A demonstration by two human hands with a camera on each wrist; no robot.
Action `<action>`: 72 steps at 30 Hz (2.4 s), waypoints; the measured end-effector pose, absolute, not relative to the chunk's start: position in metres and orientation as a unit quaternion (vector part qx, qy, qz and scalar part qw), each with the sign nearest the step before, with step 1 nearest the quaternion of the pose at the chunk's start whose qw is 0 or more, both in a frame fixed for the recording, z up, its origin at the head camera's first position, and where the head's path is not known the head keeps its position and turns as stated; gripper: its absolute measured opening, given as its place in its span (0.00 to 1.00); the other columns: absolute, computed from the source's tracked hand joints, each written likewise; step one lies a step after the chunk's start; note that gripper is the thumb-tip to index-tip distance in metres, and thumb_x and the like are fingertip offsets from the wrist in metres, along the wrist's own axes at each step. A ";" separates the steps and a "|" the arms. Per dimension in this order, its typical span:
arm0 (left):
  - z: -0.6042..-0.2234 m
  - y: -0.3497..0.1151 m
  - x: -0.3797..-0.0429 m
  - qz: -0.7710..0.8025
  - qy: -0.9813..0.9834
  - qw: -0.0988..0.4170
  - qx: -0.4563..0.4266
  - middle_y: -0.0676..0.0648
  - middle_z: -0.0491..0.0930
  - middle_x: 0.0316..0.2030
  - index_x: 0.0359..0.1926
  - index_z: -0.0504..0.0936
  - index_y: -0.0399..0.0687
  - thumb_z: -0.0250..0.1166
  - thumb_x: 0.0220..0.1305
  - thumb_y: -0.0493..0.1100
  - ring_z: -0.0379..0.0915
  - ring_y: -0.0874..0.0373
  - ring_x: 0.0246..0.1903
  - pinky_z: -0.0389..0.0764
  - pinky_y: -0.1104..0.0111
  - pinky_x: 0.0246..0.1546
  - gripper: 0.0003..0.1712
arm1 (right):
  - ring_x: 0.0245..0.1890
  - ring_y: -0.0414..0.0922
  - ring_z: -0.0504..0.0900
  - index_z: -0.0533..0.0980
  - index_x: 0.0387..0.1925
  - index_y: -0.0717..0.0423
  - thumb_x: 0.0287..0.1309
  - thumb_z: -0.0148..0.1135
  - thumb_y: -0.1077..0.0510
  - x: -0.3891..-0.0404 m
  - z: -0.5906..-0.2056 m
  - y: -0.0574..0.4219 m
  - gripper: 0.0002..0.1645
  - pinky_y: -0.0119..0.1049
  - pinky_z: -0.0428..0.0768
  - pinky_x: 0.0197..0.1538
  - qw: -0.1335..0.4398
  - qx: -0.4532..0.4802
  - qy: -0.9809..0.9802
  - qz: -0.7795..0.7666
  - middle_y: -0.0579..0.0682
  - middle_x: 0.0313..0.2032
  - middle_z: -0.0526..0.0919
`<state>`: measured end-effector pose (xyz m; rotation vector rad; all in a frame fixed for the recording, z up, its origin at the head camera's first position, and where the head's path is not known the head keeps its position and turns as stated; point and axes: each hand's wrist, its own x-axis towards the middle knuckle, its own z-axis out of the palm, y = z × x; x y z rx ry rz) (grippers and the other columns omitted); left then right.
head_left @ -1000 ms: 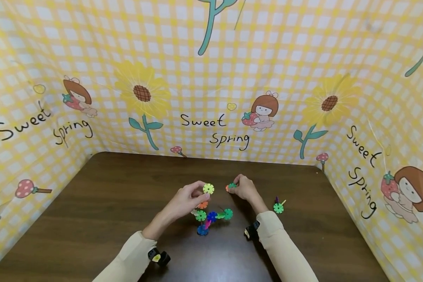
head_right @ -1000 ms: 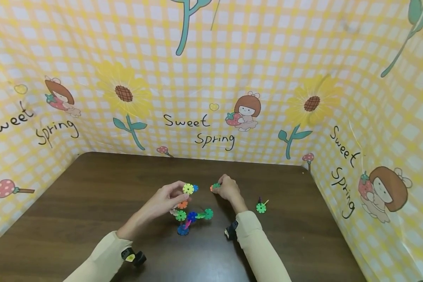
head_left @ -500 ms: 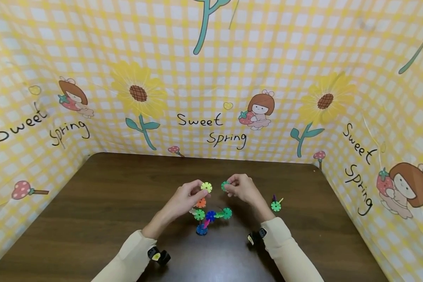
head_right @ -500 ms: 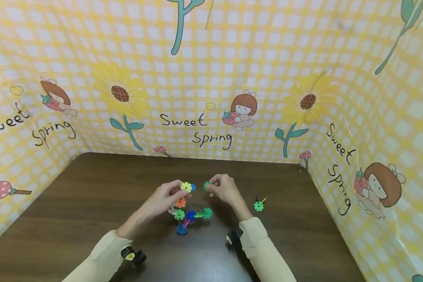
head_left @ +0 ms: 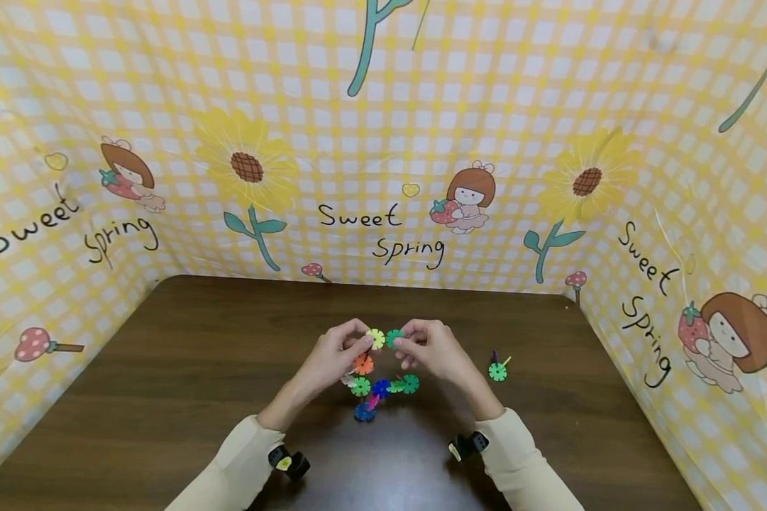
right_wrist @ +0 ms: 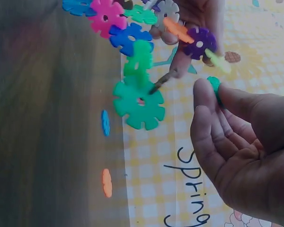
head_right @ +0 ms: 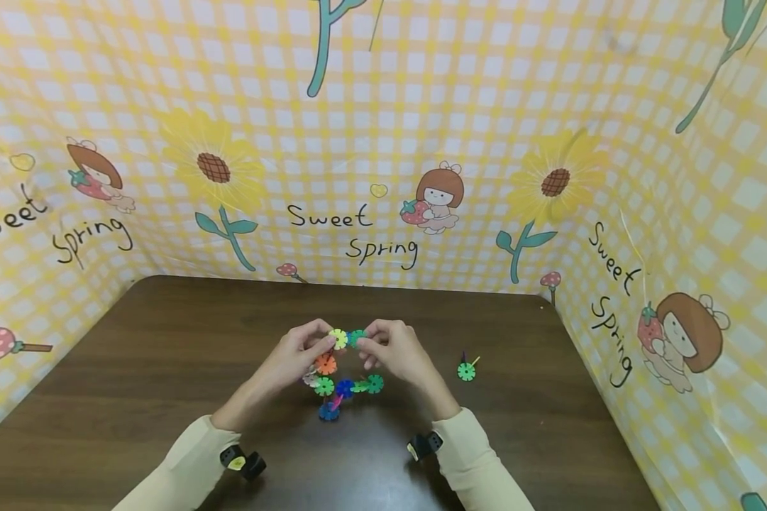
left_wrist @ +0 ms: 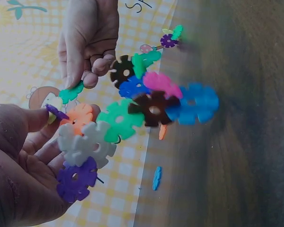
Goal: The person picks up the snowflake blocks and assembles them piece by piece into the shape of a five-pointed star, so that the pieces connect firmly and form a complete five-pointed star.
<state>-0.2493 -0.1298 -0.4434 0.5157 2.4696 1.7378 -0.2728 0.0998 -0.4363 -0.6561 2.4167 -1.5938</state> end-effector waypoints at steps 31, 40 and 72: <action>-0.436 -0.128 -0.243 0.555 0.813 0.003 0.177 0.48 0.80 0.21 0.49 0.73 0.49 0.55 0.77 0.46 0.74 0.57 0.20 0.72 0.70 0.20 0.07 | 0.31 0.41 0.79 0.76 0.50 0.68 0.71 0.57 0.62 -0.266 -0.439 0.092 0.12 0.32 0.77 0.38 0.229 -0.207 0.720 -0.622 0.53 0.34 0.89; -0.435 -0.128 -0.243 0.553 0.814 -0.005 0.178 0.48 0.82 0.24 0.49 0.73 0.49 0.54 0.78 0.45 0.75 0.57 0.22 0.72 0.70 0.22 0.06 | 0.28 0.40 0.73 0.74 0.55 0.72 0.72 0.55 0.61 -0.267 -0.436 0.094 0.17 0.32 0.72 0.38 0.274 -0.202 0.692 -0.636 0.45 0.32 0.88; -0.427 -0.123 -0.241 0.506 0.841 -0.018 0.191 0.48 0.75 0.19 0.45 0.74 0.54 0.54 0.78 0.45 0.67 0.60 0.18 0.68 0.70 0.20 0.03 | 0.25 0.41 0.68 0.77 0.50 0.66 0.72 0.56 0.61 -0.277 -0.431 0.091 0.12 0.32 0.67 0.33 0.269 -0.207 0.698 -0.631 0.45 0.30 0.86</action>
